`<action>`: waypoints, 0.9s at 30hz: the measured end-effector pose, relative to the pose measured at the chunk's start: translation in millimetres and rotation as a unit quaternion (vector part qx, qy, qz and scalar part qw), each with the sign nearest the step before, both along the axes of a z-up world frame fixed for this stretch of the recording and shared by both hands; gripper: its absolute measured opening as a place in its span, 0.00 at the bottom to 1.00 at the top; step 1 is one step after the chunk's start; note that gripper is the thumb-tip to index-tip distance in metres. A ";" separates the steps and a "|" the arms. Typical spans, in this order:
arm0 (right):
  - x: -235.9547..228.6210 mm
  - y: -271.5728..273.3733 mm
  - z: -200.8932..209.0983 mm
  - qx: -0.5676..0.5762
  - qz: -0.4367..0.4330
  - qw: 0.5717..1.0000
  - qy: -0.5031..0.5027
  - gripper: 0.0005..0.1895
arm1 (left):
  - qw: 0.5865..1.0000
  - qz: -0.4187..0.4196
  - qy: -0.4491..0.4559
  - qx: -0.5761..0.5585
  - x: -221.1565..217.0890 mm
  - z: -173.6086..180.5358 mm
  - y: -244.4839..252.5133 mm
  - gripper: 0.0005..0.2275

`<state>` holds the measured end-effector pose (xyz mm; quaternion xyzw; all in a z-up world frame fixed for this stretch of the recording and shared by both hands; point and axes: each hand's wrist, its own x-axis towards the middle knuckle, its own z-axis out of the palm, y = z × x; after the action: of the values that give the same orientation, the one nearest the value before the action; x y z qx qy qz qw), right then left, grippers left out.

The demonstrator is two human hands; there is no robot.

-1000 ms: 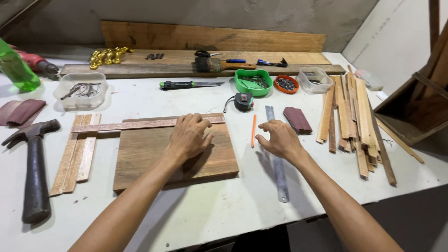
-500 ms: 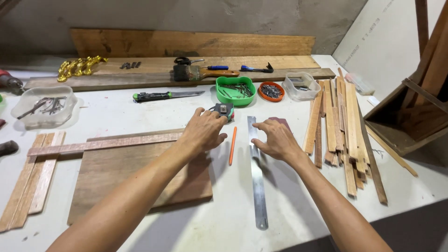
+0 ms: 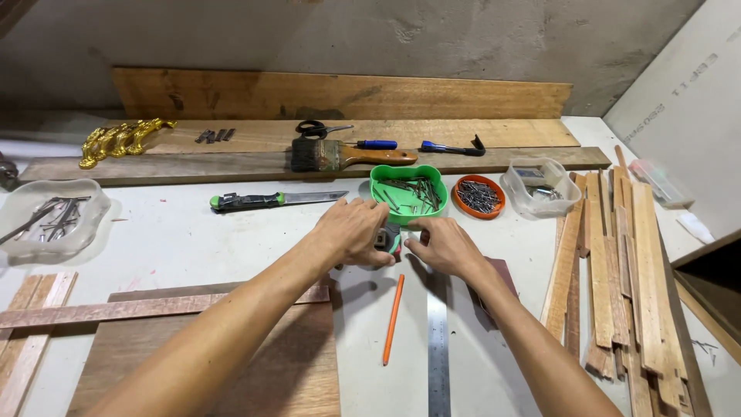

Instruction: The person places thin wood strips on a wooden board on the workbench and measures them using a steel ruler and a tape measure. They hold the ruler against each strip and draw mark lines with an orange pencil, working through several strips one at a time.

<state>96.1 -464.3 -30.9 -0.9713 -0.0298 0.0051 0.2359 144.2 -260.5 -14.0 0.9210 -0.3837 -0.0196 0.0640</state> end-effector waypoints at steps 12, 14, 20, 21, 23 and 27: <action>-9.6 1.7 -3.3 0.086 0.100 0.986 -0.100 0.25 | 0.991 0.043 0.070 -0.105 -11.4 -4.6 6.5 0.27; -17.0 3.1 2.8 0.113 0.104 0.982 -0.106 0.24 | 0.987 0.033 0.063 -0.141 -21.7 10.2 19.3 0.27; -32.2 25.4 5.1 0.265 0.133 0.954 -0.045 0.18 | 0.957 0.006 0.116 -0.265 -65.8 48.9 67.8 0.28; -34.7 29.9 3.3 0.328 0.155 0.932 -0.019 0.18 | 0.950 0.013 0.146 -0.275 -74.2 53.5 76.3 0.27; -45.6 53.0 10.9 0.365 0.156 0.918 0.013 0.18 | 0.949 0.014 0.147 -0.280 -82.8 45.5 97.8 0.25; -72.0 105.8 31.2 0.394 0.154 0.903 0.074 0.19 | 0.940 0.039 0.171 -0.293 -101.7 35.3 137.2 0.21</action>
<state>24.1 -358.5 0.3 -0.7794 -0.1607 0.1011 0.5971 42.5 -123.4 21.3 0.8587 -0.3195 -0.0608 0.3961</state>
